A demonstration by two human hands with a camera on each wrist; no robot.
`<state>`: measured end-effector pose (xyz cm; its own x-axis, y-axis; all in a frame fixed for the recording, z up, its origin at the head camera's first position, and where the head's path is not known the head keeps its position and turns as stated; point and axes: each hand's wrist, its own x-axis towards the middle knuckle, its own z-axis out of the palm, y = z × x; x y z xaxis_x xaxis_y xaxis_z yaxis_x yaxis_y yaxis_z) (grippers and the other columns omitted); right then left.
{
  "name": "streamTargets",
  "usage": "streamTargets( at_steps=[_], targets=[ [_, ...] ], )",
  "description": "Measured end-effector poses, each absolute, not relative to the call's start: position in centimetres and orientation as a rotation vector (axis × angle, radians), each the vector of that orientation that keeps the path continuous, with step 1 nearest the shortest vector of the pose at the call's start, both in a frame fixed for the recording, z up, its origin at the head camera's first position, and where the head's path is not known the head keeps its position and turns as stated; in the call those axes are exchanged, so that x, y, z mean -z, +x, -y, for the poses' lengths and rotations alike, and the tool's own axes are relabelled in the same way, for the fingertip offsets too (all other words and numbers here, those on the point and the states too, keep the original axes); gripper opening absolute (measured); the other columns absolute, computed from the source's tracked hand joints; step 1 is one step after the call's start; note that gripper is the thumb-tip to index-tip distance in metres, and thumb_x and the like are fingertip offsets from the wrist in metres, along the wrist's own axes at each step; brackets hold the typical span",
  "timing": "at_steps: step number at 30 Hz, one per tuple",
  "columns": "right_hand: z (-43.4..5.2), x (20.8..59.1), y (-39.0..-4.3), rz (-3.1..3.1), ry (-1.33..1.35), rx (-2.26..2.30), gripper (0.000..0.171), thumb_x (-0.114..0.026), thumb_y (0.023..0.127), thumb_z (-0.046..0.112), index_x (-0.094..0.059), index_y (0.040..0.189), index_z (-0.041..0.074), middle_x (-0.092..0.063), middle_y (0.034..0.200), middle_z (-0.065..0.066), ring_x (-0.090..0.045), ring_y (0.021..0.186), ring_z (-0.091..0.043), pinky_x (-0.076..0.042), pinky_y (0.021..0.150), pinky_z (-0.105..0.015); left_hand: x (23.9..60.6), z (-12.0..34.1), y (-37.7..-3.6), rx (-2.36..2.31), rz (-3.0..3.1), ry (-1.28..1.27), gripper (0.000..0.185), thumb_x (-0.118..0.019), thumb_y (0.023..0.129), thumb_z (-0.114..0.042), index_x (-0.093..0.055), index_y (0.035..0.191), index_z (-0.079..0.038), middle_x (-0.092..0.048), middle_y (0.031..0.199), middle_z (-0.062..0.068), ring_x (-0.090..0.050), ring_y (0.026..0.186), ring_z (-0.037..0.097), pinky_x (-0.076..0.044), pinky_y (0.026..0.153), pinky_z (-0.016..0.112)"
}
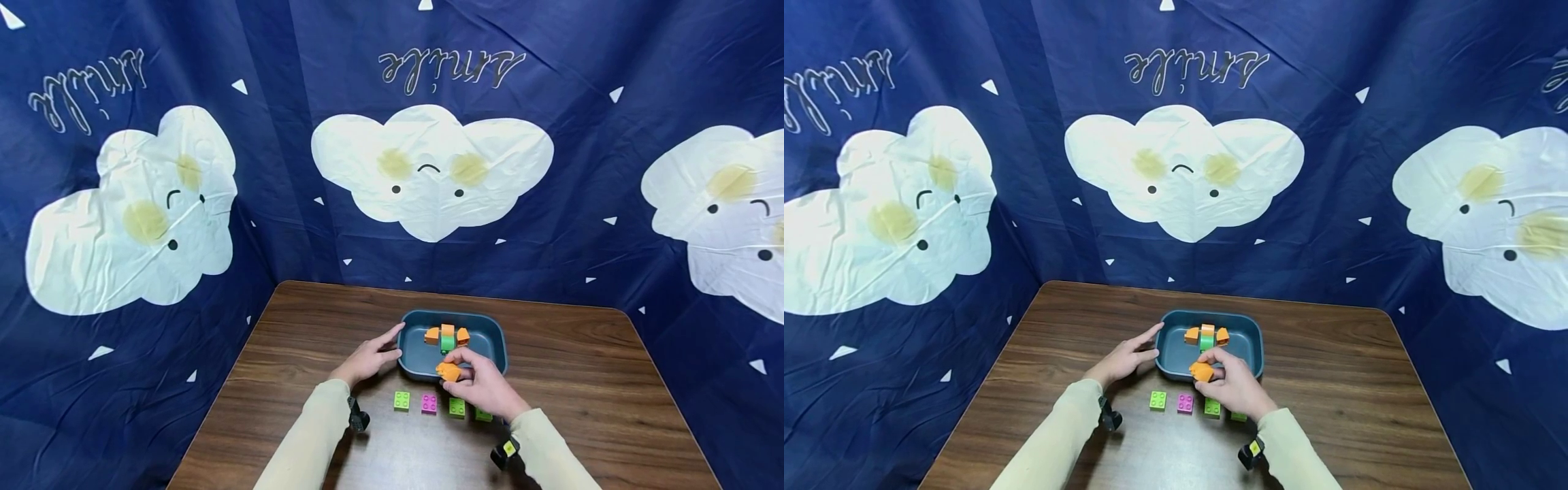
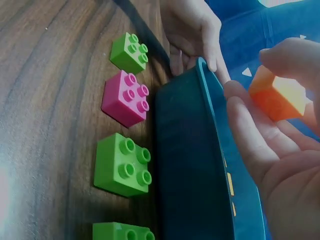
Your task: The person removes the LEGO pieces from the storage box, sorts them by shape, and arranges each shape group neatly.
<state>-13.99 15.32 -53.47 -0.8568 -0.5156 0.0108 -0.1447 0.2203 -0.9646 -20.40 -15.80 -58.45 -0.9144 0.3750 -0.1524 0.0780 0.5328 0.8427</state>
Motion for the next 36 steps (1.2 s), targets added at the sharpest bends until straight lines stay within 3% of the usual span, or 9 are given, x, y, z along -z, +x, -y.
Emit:
streamTargets(
  at_steps=[6,11,16,20,22,28,36],
  targets=[
    [-14.9,53.8,-13.4,-2.134,-0.652,1.697,0.033,-0.077,0.097,0.007,-0.060,0.125,0.007,-0.066,0.120,-0.020,-0.074,0.088,-0.019,-0.062,0.077,-0.028,58.6,15.8,-20.5,-1.318,-2.470,0.376,0.064,-0.061,0.107,-0.040,-0.031,0.162,-0.052,-0.055,0.156,0.003,-0.051,0.144,0.026,-0.035,0.120,0.059],
    [-14.4,53.9,-12.9,-2.076,-0.669,1.748,0.030,-0.072,0.098,0.001,-0.059,0.125,0.006,-0.065,0.123,-0.029,-0.075,0.100,-0.039,-0.063,0.082,-0.030,58.5,15.8,-20.5,-1.314,-2.467,0.375,0.064,-0.060,0.107,-0.039,-0.031,0.162,-0.052,-0.055,0.156,0.004,-0.051,0.144,0.026,-0.035,0.120,0.060],
    [-14.1,53.9,-12.6,-2.052,-0.702,1.774,0.029,-0.068,0.098,-0.002,-0.059,0.125,0.005,-0.069,0.120,-0.022,-0.073,0.102,-0.047,-0.062,0.086,-0.045,58.4,15.8,-20.5,-1.318,-2.469,0.383,0.064,-0.060,0.107,-0.039,-0.031,0.163,-0.049,-0.057,0.155,0.004,-0.052,0.143,0.027,-0.034,0.120,0.061],
    [-13.9,54.1,-12.3,-2.060,-0.716,1.774,0.027,-0.067,0.099,-0.001,-0.060,0.125,0.004,-0.073,0.114,-0.015,-0.073,0.101,-0.048,-0.063,0.084,-0.043,58.4,15.8,-20.5,-1.323,-2.471,0.386,0.064,-0.060,0.107,-0.039,-0.032,0.164,-0.048,-0.057,0.154,0.004,-0.053,0.143,0.027,-0.035,0.120,0.060],
    [-13.8,54.3,-12.2,-2.078,-0.718,1.773,0.027,-0.068,0.099,-0.002,-0.061,0.124,0.005,-0.072,0.114,-0.014,-0.074,0.100,-0.045,-0.064,0.083,-0.036,58.5,15.8,-20.5,-1.325,-2.471,0.387,0.064,-0.060,0.107,-0.039,-0.032,0.163,-0.049,-0.057,0.154,0.004,-0.053,0.142,0.027,-0.036,0.119,0.060],
    [-13.3,54.4,-11.7,-2.203,-0.749,1.734,0.028,-0.075,0.095,0.002,-0.066,0.120,0.011,-0.059,0.121,-0.012,-0.072,0.101,-0.016,-0.062,0.082,-0.026,58.5,15.9,-20.4,-1.334,-2.467,0.394,0.064,-0.060,0.107,-0.039,-0.031,0.163,-0.049,-0.056,0.155,0.004,-0.053,0.143,0.027,-0.036,0.119,0.060],
    [-12.5,54.4,-10.8,-2.192,-0.756,1.734,0.029,-0.076,0.096,0.004,-0.068,0.123,0.009,-0.059,0.121,-0.012,-0.072,0.102,-0.016,-0.063,0.084,-0.029,58.4,15.8,-20.5,-1.317,-2.484,0.391,0.064,-0.061,0.107,-0.039,-0.032,0.163,-0.048,-0.057,0.155,0.004,-0.052,0.143,0.026,-0.034,0.121,0.058]
  ],
)
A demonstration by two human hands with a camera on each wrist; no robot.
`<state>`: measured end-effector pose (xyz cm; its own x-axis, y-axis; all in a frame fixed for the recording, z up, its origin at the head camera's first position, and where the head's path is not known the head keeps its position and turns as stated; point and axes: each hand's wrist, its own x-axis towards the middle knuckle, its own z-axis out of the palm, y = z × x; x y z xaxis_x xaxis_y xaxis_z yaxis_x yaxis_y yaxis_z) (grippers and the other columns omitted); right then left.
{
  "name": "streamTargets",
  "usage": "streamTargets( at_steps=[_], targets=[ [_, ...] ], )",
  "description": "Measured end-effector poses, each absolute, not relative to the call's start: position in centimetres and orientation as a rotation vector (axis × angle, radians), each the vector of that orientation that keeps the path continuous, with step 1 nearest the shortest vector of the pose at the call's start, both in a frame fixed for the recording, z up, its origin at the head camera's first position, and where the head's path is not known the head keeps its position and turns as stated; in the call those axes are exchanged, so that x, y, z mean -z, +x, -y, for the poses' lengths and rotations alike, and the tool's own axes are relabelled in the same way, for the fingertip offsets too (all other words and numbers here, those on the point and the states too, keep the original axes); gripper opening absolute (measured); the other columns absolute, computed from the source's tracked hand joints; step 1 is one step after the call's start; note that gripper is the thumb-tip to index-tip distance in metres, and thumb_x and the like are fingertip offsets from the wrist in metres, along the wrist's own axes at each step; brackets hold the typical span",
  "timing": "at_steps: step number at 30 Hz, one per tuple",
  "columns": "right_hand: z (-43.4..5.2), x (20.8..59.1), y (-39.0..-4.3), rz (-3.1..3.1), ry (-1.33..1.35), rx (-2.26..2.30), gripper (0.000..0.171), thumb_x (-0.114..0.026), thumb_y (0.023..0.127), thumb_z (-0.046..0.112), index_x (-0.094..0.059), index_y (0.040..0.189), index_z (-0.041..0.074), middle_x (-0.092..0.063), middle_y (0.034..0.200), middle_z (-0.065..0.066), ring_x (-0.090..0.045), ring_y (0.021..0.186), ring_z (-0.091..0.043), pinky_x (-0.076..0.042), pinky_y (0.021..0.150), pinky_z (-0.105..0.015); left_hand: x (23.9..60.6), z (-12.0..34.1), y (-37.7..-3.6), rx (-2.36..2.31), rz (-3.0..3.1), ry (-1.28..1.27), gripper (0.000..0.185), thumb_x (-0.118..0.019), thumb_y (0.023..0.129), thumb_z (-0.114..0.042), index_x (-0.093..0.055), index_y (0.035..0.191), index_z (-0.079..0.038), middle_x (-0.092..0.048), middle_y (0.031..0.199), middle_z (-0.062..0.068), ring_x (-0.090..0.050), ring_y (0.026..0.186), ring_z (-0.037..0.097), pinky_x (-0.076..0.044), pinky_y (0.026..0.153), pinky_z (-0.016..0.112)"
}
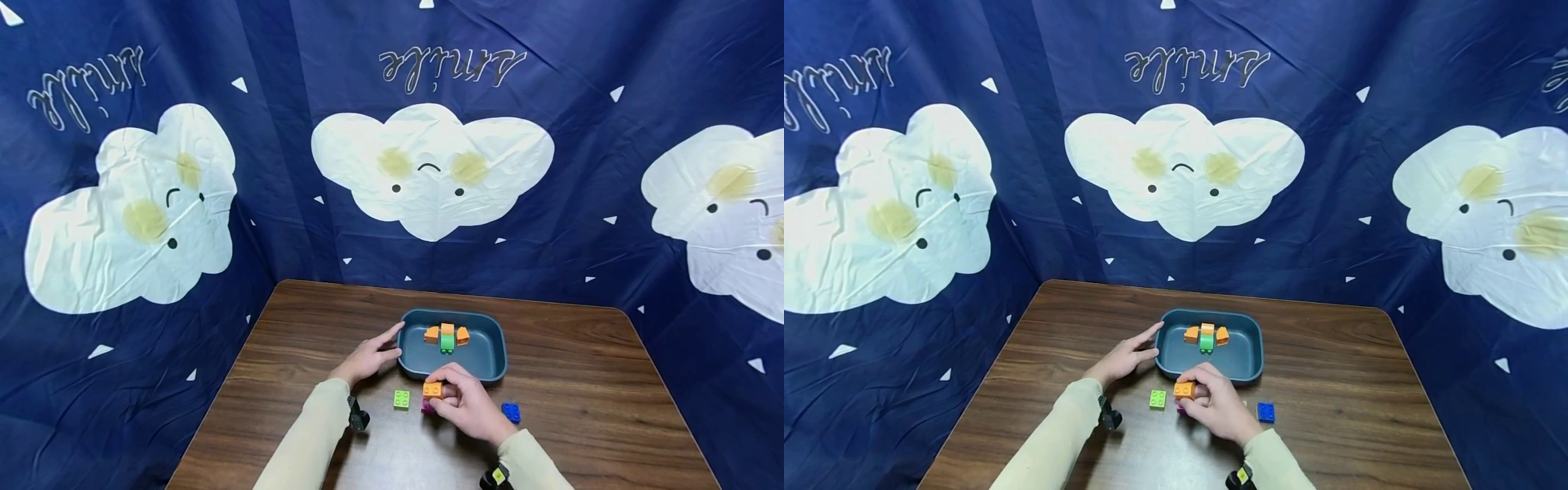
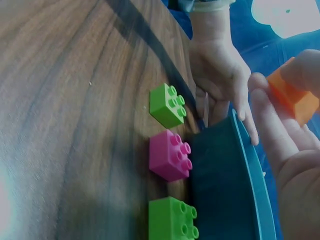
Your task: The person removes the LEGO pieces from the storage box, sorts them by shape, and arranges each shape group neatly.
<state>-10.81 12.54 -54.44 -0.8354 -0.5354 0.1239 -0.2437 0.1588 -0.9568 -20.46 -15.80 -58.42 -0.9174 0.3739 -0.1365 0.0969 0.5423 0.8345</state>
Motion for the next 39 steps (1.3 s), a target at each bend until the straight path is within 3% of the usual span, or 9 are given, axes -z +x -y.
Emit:
streamTargets(
  at_steps=[6,12,19,25,28,31,39],
  targets=[
    [-12.0,54.7,-10.1,-2.229,-0.779,1.700,0.026,-0.077,0.098,0.013,-0.070,0.123,0.016,-0.062,0.120,-0.007,-0.070,0.099,-0.018,-0.064,0.077,-0.031,58.4,15.7,-20.5,-1.316,-2.487,0.379,0.064,-0.062,0.106,-0.040,-0.032,0.163,-0.049,-0.057,0.154,0.004,-0.052,0.144,0.026,-0.034,0.121,0.060],
    [-11.4,55.3,-9.6,-2.400,-0.930,1.597,0.024,-0.076,0.099,0.026,-0.070,0.122,0.023,-0.067,0.118,0.006,-0.066,0.093,-0.019,-0.061,0.076,-0.034,58.2,15.7,-20.4,-1.311,-2.496,0.381,0.064,-0.062,0.106,-0.038,-0.034,0.163,-0.048,-0.058,0.153,0.005,-0.052,0.143,0.026,-0.034,0.121,0.059],
    [-10.5,55.6,-8.8,-2.496,-0.901,1.526,0.024,-0.079,0.097,0.032,-0.071,0.119,0.033,-0.069,0.117,0.018,-0.065,0.108,-0.007,-0.057,0.095,-0.044,58.2,15.7,-20.3,-1.321,-2.486,0.379,0.064,-0.062,0.106,-0.038,-0.034,0.162,-0.050,-0.058,0.153,0.006,-0.052,0.143,0.027,-0.035,0.120,0.060],
    [-9.5,55.9,-7.9,-2.497,-0.882,1.546,0.022,-0.080,0.096,0.029,-0.070,0.116,0.030,-0.070,0.109,0.014,-0.069,0.093,-0.017,-0.058,0.081,-0.033,58.2,15.8,-20.3,-1.329,-2.477,0.381,0.064,-0.062,0.106,-0.039,-0.034,0.162,-0.049,-0.059,0.152,0.006,-0.053,0.142,0.027,-0.037,0.119,0.060],
    [-9.0,56.3,-7.5,-2.473,-0.886,1.559,0.023,-0.081,0.095,0.026,-0.071,0.116,0.026,-0.070,0.106,0.011,-0.067,0.085,-0.015,-0.057,0.073,-0.027,58.2,15.8,-20.3,-1.336,-2.473,0.385,0.064,-0.063,0.106,-0.040,-0.035,0.163,-0.048,-0.059,0.152,0.005,-0.054,0.142,0.026,-0.038,0.118,0.059],
    [-8.6,56.7,-7.3,-2.463,-0.877,1.549,0.024,-0.082,0.094,0.024,-0.071,0.116,0.025,-0.069,0.103,0.012,-0.064,0.082,-0.009,-0.056,0.070,-0.024,58.1,15.7,-20.2,-1.341,-2.469,0.384,0.064,-0.063,0.106,-0.040,-0.035,0.163,-0.047,-0.059,0.152,0.004,-0.053,0.142,0.025,-0.037,0.119,0.058],
    [-7.5,57.6,-7.0,-2.465,-0.816,1.523,0.023,-0.084,0.092,0.022,-0.073,0.112,0.024,-0.070,0.101,0.012,-0.064,0.085,-0.009,-0.055,0.070,-0.022,58.1,15.7,-20.3,-1.326,-2.479,0.376,0.064,-0.063,0.105,-0.040,-0.035,0.162,-0.048,-0.058,0.153,0.005,-0.054,0.141,0.026,-0.037,0.119,0.059]
  ],
)
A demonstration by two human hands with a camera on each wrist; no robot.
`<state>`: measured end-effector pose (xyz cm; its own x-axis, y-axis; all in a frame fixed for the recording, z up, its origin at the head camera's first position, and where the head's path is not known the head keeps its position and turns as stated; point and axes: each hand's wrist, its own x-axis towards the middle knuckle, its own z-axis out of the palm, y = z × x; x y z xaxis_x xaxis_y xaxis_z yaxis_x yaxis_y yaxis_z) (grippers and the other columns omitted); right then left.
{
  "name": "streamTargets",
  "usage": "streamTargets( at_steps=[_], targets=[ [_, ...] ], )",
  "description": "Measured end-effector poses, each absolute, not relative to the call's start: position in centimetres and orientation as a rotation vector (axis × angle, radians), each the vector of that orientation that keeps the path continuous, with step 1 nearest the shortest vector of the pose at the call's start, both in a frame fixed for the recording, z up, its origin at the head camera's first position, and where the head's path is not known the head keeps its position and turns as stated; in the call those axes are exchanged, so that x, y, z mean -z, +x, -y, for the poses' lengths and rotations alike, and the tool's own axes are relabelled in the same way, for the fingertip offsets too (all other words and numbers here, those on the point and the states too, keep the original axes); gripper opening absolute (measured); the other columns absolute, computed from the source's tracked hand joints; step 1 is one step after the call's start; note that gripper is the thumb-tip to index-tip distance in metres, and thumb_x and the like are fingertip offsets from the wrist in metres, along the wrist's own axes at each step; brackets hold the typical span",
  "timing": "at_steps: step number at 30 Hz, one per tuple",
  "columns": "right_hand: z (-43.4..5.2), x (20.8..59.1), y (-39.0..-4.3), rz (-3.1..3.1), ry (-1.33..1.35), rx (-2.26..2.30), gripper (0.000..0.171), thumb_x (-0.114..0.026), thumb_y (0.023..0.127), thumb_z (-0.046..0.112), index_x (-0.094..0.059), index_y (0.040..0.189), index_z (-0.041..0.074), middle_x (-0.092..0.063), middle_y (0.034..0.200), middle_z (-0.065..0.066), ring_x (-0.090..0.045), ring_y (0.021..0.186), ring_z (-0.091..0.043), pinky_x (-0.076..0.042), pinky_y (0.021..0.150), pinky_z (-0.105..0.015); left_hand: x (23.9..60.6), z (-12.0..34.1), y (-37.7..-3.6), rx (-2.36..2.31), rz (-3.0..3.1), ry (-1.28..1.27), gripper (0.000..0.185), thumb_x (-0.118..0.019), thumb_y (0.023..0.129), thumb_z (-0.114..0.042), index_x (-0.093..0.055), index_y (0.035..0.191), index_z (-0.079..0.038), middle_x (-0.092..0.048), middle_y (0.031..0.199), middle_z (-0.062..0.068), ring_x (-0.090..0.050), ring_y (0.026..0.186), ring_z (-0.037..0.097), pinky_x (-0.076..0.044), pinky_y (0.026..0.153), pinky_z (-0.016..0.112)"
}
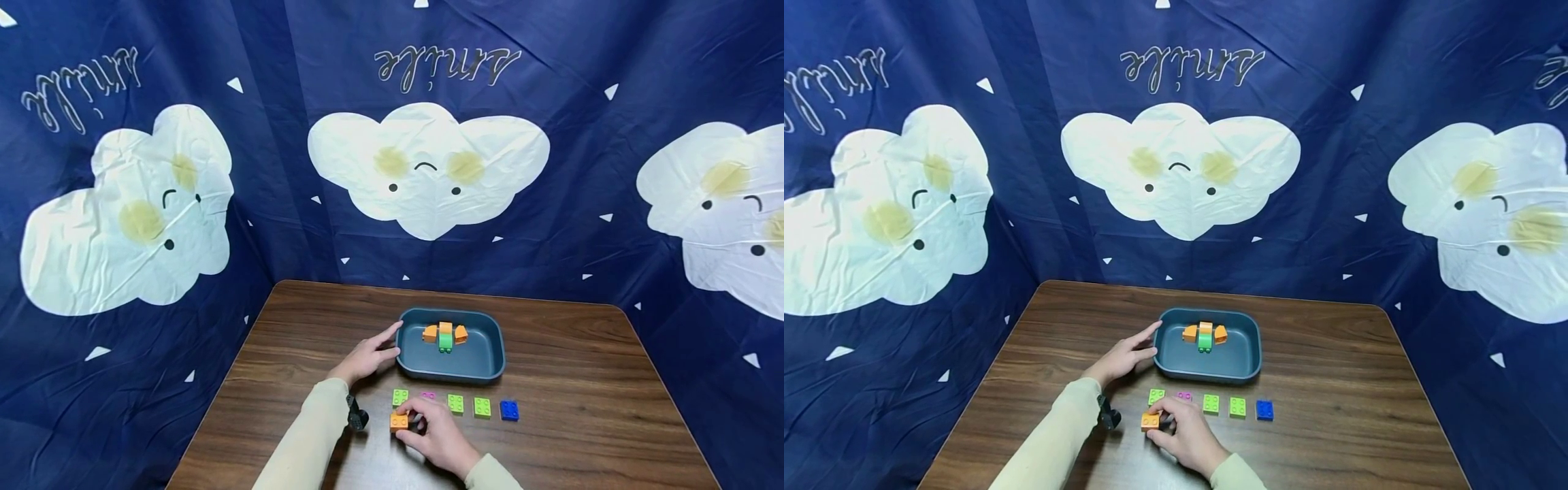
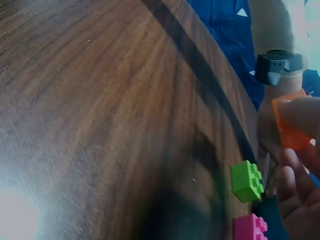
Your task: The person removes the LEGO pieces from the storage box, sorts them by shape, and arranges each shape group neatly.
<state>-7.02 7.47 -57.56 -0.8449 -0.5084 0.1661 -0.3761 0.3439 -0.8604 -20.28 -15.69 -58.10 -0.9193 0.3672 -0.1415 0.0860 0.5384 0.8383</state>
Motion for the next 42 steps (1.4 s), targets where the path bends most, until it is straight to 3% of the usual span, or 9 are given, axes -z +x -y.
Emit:
streamTargets(
  at_steps=[9,26,42],
  targets=[
    [-6.1,59.4,-6.8,-2.643,-0.830,1.463,0.028,-0.090,0.084,0.012,-0.072,0.105,0.019,-0.068,0.091,0.011,-0.064,0.078,-0.006,-0.054,0.067,-0.021,58.4,15.8,-20.6,-1.319,-2.494,0.384,0.064,-0.064,0.105,-0.040,-0.035,0.162,-0.050,-0.061,0.149,0.007,-0.055,0.140,0.026,-0.036,0.120,0.059],
    [-5.5,61.6,-6.9,-2.811,-0.886,1.333,0.029,-0.092,0.080,0.009,-0.072,0.099,0.016,-0.066,0.099,0.007,-0.063,0.094,-0.007,-0.056,0.083,-0.028,58.2,15.5,-20.7,-1.320,-2.491,0.371,0.063,-0.063,0.105,-0.041,-0.034,0.160,-0.054,-0.059,0.153,0.003,-0.053,0.142,0.024,-0.036,0.120,0.058],
    [-5.3,62.0,-6.7,-2.834,-0.862,1.335,0.031,-0.093,0.078,0.009,-0.071,0.099,0.016,-0.067,0.101,0.009,-0.064,0.096,-0.007,-0.057,0.084,-0.031,58.5,15.8,-20.4,-1.331,-2.475,0.369,0.064,-0.063,0.106,-0.039,-0.034,0.162,-0.051,-0.057,0.154,0.004,-0.053,0.142,0.025,-0.035,0.120,0.058]
  ],
)
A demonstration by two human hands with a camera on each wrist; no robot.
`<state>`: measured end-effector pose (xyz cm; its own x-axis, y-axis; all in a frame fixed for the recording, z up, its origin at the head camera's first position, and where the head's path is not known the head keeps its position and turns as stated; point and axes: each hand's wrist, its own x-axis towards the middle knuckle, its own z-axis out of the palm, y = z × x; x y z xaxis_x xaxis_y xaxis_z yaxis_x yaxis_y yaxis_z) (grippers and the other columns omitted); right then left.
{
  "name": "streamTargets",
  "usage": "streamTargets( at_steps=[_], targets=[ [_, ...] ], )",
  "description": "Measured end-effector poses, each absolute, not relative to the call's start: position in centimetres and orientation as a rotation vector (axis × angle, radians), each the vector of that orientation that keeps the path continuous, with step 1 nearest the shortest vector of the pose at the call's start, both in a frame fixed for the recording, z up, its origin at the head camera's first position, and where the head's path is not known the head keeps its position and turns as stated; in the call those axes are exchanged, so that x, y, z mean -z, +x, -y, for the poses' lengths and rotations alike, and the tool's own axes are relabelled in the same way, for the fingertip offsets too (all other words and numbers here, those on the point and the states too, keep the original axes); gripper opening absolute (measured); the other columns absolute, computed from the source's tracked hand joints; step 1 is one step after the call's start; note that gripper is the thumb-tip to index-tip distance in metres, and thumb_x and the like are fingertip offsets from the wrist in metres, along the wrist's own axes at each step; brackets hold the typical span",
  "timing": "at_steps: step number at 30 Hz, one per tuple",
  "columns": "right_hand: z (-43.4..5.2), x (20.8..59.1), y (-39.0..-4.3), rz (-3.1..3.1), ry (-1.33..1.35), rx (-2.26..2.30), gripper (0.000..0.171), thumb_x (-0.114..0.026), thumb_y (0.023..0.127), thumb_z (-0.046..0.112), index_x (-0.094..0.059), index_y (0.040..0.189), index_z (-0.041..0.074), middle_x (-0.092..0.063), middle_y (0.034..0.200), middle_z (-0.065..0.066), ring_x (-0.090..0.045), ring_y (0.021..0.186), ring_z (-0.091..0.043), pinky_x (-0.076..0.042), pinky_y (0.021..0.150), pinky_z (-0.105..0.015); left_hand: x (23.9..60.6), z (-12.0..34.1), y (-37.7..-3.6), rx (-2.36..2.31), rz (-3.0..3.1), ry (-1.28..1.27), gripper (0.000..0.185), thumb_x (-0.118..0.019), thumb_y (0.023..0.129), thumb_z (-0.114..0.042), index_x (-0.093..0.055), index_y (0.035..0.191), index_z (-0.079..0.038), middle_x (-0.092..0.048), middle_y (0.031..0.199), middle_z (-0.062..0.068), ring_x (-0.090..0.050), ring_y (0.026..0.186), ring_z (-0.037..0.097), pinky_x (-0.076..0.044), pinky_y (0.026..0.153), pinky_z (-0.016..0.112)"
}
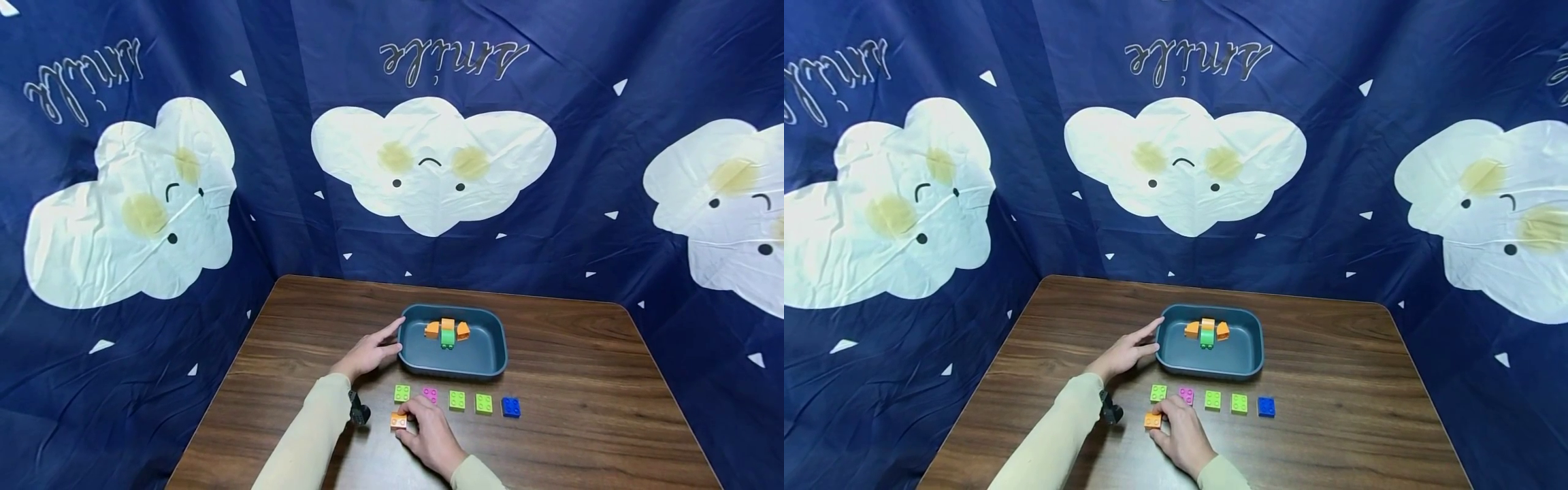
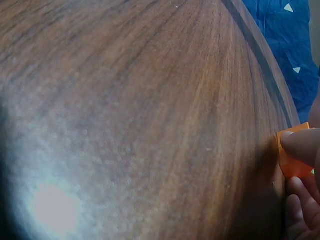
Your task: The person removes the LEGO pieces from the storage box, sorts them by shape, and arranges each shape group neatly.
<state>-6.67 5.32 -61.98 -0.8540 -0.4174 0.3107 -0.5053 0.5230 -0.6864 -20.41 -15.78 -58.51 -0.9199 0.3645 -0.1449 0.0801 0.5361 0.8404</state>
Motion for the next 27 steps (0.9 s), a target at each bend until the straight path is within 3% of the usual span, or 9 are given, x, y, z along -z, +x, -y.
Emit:
streamTargets(
  at_steps=[10,18,27],
  targets=[
    [-5.3,62.0,-6.5,2.628,0.794,-1.255,0.033,-0.094,0.077,0.010,-0.071,0.099,0.016,-0.066,0.102,0.008,-0.063,0.096,-0.007,-0.057,0.084,-0.031,58.5,15.7,-20.4,-1.334,-2.484,0.377,0.064,-0.063,0.106,-0.037,-0.035,0.162,-0.049,-0.059,0.152,0.005,-0.055,0.140,0.025,-0.036,0.120,0.057],
    [-6.4,60.2,-6.0,2.648,0.806,-1.286,0.039,-0.095,0.078,0.015,-0.070,0.108,0.012,-0.064,0.100,0.001,-0.062,0.085,-0.012,-0.053,0.072,-0.022,58.6,15.7,-20.5,-1.324,-2.489,0.369,0.064,-0.063,0.106,-0.039,-0.034,0.162,-0.049,-0.059,0.153,0.004,-0.054,0.141,0.025,-0.036,0.120,0.057],
    [-8.9,56.9,-6.3,2.640,0.742,-1.186,0.045,-0.094,0.079,0.019,-0.071,0.117,0.014,-0.066,0.117,0.004,-0.068,0.100,-0.018,-0.059,0.088,-0.036,58.9,15.8,-20.7,-1.327,-2.473,0.360,0.063,-0.062,0.106,-0.042,-0.033,0.160,-0.055,-0.057,0.155,0.002,-0.053,0.142,0.024,-0.036,0.120,0.057]
  ],
)
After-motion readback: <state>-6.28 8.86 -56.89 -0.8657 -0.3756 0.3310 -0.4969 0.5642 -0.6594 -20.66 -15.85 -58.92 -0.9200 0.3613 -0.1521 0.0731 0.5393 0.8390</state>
